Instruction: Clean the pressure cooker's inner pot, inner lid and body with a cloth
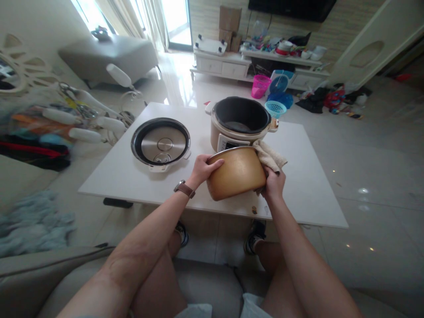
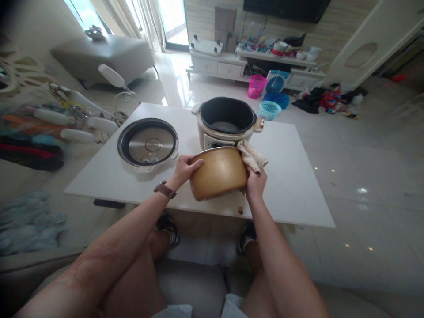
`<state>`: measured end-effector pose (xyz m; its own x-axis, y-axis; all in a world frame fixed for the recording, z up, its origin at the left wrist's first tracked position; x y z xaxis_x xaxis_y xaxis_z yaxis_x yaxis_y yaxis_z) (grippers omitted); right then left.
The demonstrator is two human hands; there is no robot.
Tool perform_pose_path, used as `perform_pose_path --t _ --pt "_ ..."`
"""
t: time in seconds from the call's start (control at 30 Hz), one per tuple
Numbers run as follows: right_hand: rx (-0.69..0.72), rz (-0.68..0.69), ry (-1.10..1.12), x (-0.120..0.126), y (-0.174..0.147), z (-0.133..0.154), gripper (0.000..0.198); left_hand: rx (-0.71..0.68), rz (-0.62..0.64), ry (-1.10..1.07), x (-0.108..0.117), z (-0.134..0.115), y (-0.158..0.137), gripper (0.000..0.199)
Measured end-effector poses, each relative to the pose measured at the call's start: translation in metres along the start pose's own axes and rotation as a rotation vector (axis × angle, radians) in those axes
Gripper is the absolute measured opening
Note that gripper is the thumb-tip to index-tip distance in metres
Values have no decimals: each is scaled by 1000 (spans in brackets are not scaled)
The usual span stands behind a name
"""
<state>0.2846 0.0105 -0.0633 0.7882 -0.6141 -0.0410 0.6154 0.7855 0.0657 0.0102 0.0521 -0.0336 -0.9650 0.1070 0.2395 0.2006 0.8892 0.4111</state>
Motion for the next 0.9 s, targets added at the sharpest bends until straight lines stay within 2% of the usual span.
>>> perform_pose_path --t 0.1,0.17,0.2,0.3,0.37,0.43,0.57,0.73,0.9 --pt "126 -62 -132 -1 -15 15 33 9 -13 27 -1 -5 0 62" --pt "332 -31 -265 -2 -30 30 32 11 -12 35 -1 -6 1 62" --pt "451 9 -334 -2 -38 38 32 11 -10 38 -1 -6 1 62" --pt "754 244 -518 -5 -59 59 37 7 -10 35 -2 -5 2 62" --pt "865 359 -571 -7 -67 68 40 -2 -21 25 -2 -3 3 64" --pt "894 390 -558 -8 -67 73 40 -4 -25 16 -3 -1 2 65" --pt "758 290 -476 -6 -55 64 38 29 -24 -1 -6 1 -2 64" --pt "447 35 -296 -2 -31 37 31 16 -89 -31 -8 13 -8 64" --pt "111 -37 -77 -1 -6 14 35 9 -139 -71 -8 34 -13 65"
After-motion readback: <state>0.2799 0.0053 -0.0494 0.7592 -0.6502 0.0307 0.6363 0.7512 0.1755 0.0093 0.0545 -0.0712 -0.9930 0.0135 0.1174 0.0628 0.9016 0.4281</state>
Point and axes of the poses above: each hand's wrist, its own y-axis towards the middle knuckle, its own x-axis out of the back of the hand, z = x × y, the point moved 1 cm from there along y, towards the middle knuckle, and after that the axes turned 11 degrees about -x, right-handed, at the moved point
